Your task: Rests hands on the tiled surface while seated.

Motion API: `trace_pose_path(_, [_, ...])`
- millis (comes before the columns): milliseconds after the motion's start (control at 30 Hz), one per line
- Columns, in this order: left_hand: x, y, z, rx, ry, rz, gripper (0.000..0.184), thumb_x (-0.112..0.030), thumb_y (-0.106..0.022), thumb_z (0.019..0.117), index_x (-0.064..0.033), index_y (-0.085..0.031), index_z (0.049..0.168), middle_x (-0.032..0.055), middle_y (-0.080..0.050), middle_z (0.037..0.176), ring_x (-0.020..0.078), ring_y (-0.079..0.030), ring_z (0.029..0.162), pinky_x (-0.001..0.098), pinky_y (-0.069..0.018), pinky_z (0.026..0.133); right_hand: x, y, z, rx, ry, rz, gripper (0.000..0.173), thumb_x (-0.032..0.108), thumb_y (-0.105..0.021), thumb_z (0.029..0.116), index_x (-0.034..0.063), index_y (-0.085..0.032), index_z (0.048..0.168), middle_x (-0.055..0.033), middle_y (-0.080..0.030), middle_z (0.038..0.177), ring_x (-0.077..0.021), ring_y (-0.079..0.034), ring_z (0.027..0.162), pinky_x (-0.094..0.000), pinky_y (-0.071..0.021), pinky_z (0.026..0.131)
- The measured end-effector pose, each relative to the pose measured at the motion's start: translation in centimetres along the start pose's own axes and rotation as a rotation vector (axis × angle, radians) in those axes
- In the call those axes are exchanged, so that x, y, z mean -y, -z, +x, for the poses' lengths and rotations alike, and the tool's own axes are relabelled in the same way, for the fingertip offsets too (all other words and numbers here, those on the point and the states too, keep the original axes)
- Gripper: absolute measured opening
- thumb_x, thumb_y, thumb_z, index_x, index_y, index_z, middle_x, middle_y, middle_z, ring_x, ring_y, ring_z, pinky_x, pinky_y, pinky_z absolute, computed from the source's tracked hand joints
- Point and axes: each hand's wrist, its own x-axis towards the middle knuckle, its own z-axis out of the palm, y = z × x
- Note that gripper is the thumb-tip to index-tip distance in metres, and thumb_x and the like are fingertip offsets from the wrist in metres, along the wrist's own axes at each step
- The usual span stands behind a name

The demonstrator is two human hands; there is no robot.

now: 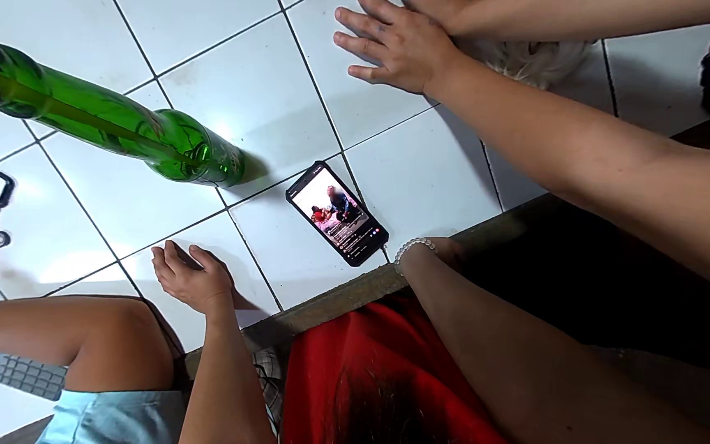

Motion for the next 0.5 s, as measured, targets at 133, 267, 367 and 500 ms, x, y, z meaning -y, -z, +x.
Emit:
trace_pose_path(133, [-0.12, 0.08, -0.05, 0.003, 0.003, 0.002, 0.051, -0.03, -0.046, 0.1056, -0.0023, -0.05, 0.149, 0.0219, -0.039, 0.16, 0.0375, -0.034, 0.151, 0.0492, -0.023, 0.123, -0.01, 0.11, -0.01, 0.0, 0.0, 0.013, 0.054, 0.006, -0.033, 0.1071, 0.0105, -0.03, 0.161, -0.0064, -0.007, 0.173, -0.03, -0.008, 0.159, -0.0448, -0.0195, 0.127])
trace_pose_path(267, [-0.12, 0.05, -0.08, -0.003, 0.003, -0.002, 0.051, -0.029, -0.045, 0.1056, -0.0025, -0.05, 0.149, 0.0211, -0.041, 0.159, 0.0374, -0.034, 0.151, 0.0488, -0.023, 0.123, -0.07, 0.08, 0.04, 0.011, 0.006, -0.024, 0.054, 0.006, -0.032, 0.1074, 0.0099, -0.028, 0.161, -0.0076, -0.006, 0.173, -0.031, -0.008, 0.159, -0.0454, -0.0194, 0.127])
trace_pose_path(367, [-0.03, 0.02, -0.02, 0.0, 0.003, 0.002, 0.051, -0.03, -0.046, 0.1056, -0.0025, -0.05, 0.149, 0.021, -0.04, 0.159, 0.0375, -0.034, 0.15, 0.0488, -0.0234, 0.123, -0.06, 0.0, -0.03, 0.006, 0.015, -0.05, 0.054, 0.004, -0.032, 0.107, 0.009, -0.029, 0.161, -0.0078, -0.007, 0.173, -0.0311, -0.009, 0.159, -0.0446, -0.0203, 0.126])
trace_pose_path(500, [-0.15, 0.17, -0.05, 0.007, 0.001, 0.003, 0.051, -0.03, -0.045, 0.1055, -0.002, -0.05, 0.148, 0.022, -0.04, 0.159, 0.0381, -0.034, 0.15, 0.0497, -0.0235, 0.123, 0.0, 0.12, -0.01, -0.002, 0.009, -0.003, 0.052, 0.011, -0.03, 0.1097, 0.009, -0.026, 0.162, -0.0096, -0.006, 0.173, -0.0329, -0.008, 0.159, -0.0469, -0.0181, 0.127])
